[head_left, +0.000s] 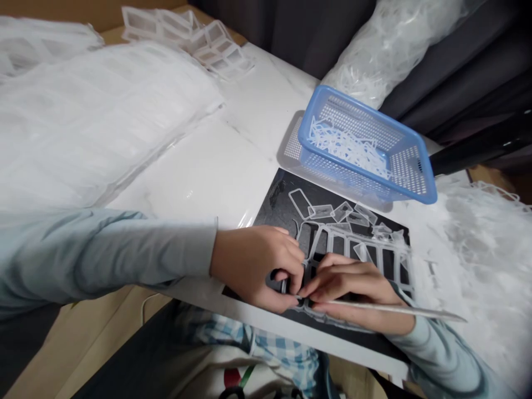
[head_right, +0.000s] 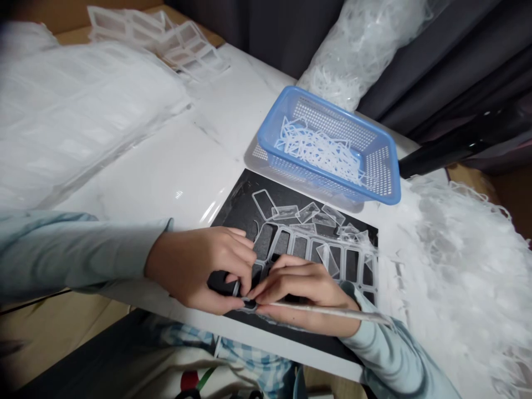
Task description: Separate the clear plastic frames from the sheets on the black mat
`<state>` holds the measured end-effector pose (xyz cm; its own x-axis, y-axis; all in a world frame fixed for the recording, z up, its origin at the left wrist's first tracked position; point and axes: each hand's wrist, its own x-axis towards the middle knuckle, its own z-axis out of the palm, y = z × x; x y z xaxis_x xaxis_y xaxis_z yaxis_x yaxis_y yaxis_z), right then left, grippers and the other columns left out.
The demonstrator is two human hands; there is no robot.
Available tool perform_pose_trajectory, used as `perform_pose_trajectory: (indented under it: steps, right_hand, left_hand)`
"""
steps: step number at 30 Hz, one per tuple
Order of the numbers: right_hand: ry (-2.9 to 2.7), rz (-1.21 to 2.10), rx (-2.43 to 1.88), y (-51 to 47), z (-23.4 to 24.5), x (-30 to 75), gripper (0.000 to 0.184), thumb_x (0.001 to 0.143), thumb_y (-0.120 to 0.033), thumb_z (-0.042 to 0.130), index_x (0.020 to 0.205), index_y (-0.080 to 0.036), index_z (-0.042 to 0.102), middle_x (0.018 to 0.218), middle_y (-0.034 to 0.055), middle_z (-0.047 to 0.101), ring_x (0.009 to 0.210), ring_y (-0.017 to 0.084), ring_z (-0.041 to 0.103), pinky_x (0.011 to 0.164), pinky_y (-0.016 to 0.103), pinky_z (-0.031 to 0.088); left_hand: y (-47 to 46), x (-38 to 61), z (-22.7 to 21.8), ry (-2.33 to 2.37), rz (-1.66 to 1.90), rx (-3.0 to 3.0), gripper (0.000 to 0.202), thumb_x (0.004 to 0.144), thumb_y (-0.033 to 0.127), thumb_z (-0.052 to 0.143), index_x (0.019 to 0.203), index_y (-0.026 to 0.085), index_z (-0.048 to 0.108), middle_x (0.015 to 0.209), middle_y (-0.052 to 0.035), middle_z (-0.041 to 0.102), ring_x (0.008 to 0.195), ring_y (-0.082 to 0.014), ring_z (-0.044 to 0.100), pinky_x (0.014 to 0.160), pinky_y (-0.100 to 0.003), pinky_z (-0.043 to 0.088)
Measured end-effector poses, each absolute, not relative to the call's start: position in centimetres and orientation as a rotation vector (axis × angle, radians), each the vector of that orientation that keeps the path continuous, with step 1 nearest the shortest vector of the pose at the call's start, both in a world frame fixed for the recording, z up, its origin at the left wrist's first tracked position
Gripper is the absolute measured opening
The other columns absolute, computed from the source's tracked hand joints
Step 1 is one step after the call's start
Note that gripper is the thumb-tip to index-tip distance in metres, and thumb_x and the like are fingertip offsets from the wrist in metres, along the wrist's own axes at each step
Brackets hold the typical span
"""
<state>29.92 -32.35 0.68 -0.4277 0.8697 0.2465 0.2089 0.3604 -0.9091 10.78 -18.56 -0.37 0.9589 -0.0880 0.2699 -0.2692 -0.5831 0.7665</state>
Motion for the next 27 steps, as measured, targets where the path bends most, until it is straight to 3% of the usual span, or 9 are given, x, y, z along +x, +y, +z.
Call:
perform_pose_trajectory:
  steps: [4,19,27]
  right_hand:
    - [-1.846,1.077,-0.922,-32.33,0.67,29.97,0.01,0.085,-0.005,0.072,0.094,-0.01,0.07,0.094,0.0124,0.075,0.086,0.016,0.068,0.081,0.033,0.052]
    - [-1.904,1.127,-1.002,-33.09,0.82,30.44,0.017,0.085,-0.003,0.069,0.1,-0.011,0.071,0.104,0.0122,0.072,0.089,0.013,0.071,0.079,0.019,0.058]
    - [-1.873,1.206,-0.975,-32.97,0.78,30.34,0.015,0.084,-0.001,0.069,0.096,-0.01,0.069,0.1,0.0137,0.072,0.09,0.016,0.069,0.079,0.026,0.056]
  left_hand:
    - [-18.45,10.82,-0.44,-0.258,0.228,2.173,0.011,0.072,0.011,0.071,0.07,0.021,0.069,0.061,0.0062,0.062,0.061,-0.0095,0.052,0.067,-0.027,0.038]
    - [-17.94,10.87,-0.81,-0.34,0.198,2.156,0.009,0.078,0.023,0.081,0.077,0.022,0.072,0.06,0.0074,0.063,0.063,-0.0099,0.054,0.068,-0.028,0.035]
    - [-18.1,10.82,-0.73,-0.343,0.175,2.181,0.013,0.077,0.027,0.084,0.075,0.021,0.072,0.059,0.0076,0.061,0.063,-0.0101,0.053,0.07,-0.029,0.034]
